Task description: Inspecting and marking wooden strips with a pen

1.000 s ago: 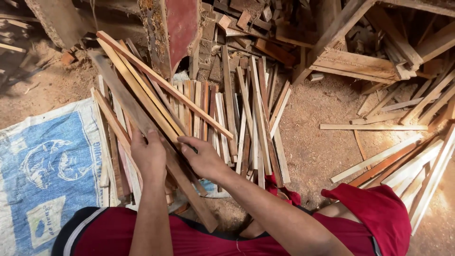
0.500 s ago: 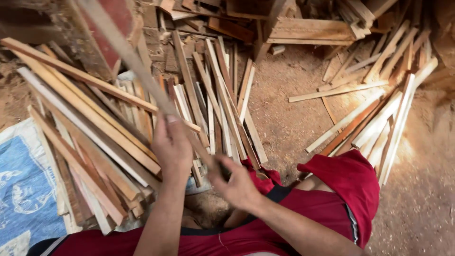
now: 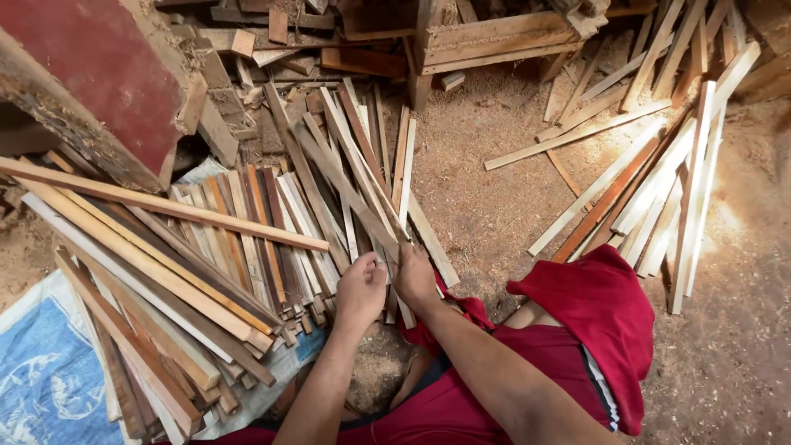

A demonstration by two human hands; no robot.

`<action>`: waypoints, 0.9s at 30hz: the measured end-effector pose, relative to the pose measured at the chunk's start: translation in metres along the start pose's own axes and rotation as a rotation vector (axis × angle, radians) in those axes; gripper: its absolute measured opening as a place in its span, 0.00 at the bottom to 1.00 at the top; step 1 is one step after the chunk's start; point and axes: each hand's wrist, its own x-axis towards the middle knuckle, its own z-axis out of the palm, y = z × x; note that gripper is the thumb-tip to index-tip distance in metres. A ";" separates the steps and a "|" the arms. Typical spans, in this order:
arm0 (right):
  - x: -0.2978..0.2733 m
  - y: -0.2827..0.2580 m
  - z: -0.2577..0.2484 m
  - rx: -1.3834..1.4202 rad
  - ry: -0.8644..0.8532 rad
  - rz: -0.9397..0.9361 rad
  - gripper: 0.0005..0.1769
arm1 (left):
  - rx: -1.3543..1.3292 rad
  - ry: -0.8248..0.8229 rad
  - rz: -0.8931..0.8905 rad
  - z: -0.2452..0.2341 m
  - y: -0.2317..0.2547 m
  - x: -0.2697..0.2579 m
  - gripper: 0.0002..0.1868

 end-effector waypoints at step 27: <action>-0.051 -0.081 -0.117 1.039 -0.080 0.346 0.37 | -0.950 -0.167 0.145 0.015 -0.072 0.055 0.17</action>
